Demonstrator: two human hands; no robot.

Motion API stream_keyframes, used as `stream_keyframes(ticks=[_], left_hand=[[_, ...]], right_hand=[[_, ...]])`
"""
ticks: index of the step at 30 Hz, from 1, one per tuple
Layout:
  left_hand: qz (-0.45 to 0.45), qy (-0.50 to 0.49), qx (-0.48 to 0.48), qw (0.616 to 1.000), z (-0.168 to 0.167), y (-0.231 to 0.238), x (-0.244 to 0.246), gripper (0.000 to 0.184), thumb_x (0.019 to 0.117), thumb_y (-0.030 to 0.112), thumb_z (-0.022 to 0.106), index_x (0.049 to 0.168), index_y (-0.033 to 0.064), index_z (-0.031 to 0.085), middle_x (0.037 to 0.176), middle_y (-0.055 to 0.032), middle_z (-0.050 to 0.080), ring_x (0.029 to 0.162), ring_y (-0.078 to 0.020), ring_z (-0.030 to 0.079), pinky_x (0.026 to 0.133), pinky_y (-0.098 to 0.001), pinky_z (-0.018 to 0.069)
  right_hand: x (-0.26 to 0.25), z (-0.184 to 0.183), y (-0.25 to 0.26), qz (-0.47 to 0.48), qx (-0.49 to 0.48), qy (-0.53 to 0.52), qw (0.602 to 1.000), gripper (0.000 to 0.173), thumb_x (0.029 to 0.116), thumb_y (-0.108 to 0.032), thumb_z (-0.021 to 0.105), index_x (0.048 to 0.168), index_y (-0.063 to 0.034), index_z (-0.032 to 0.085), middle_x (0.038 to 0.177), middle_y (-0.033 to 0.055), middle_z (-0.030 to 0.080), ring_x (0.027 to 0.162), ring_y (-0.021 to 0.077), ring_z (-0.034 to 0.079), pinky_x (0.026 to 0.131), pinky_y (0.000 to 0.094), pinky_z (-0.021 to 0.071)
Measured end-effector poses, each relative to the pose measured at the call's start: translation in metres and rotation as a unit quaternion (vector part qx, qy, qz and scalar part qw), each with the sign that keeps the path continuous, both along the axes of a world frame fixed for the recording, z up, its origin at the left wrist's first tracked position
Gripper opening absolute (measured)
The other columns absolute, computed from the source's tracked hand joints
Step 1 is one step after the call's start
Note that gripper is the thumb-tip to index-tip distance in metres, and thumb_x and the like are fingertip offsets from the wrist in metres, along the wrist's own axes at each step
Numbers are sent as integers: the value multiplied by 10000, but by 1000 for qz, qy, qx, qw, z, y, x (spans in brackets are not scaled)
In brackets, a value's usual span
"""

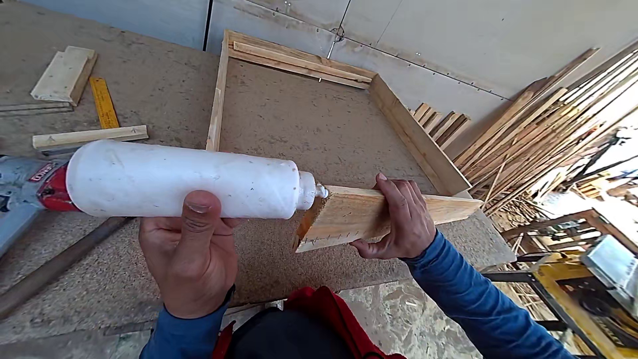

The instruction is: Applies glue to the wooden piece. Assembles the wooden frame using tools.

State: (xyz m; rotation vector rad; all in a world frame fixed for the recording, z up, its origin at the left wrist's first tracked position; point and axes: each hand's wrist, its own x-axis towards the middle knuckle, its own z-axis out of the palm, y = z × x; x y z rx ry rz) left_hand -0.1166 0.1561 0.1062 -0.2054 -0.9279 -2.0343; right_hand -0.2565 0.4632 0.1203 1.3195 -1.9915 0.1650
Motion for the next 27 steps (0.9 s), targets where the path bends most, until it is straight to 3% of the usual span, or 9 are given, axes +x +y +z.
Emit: stream_keyframes(ticks=[12, 22, 27], left_hand=[[-10, -10, 15, 1000, -13, -2, 9, 373, 956, 177, 731, 1274, 124, 543, 1124, -113, 707, 943, -268, 748, 784, -447, 663], [-16, -18, 18, 1000, -27, -4, 20, 325, 961, 166, 722, 1250, 126, 579, 1086, -94, 718, 931, -241, 749, 783, -428, 663], [-17, -30, 23, 999, -33, -3, 25, 358, 959, 171, 726, 1269, 110, 559, 1142, -123, 704, 973, -270, 743, 803, -448, 659]], right_hand=[[-2, 8, 1, -8, 1, 2, 1000, 1204, 667, -817, 655, 1520, -24, 353, 1149, 198, 621, 986, 320, 623, 834, 476, 510], [-2, 13, 3, -13, -3, 3, 1000, 1208, 673, -823, 649, 1502, 11, 372, 1139, 214, 623, 967, 331, 618, 813, 484, 507], [-4, 15, 4, -11, -1, 4, 1000, 1227, 664, -819, 657, 1518, 6, 347, 1139, 212, 614, 973, 333, 608, 839, 484, 502]])
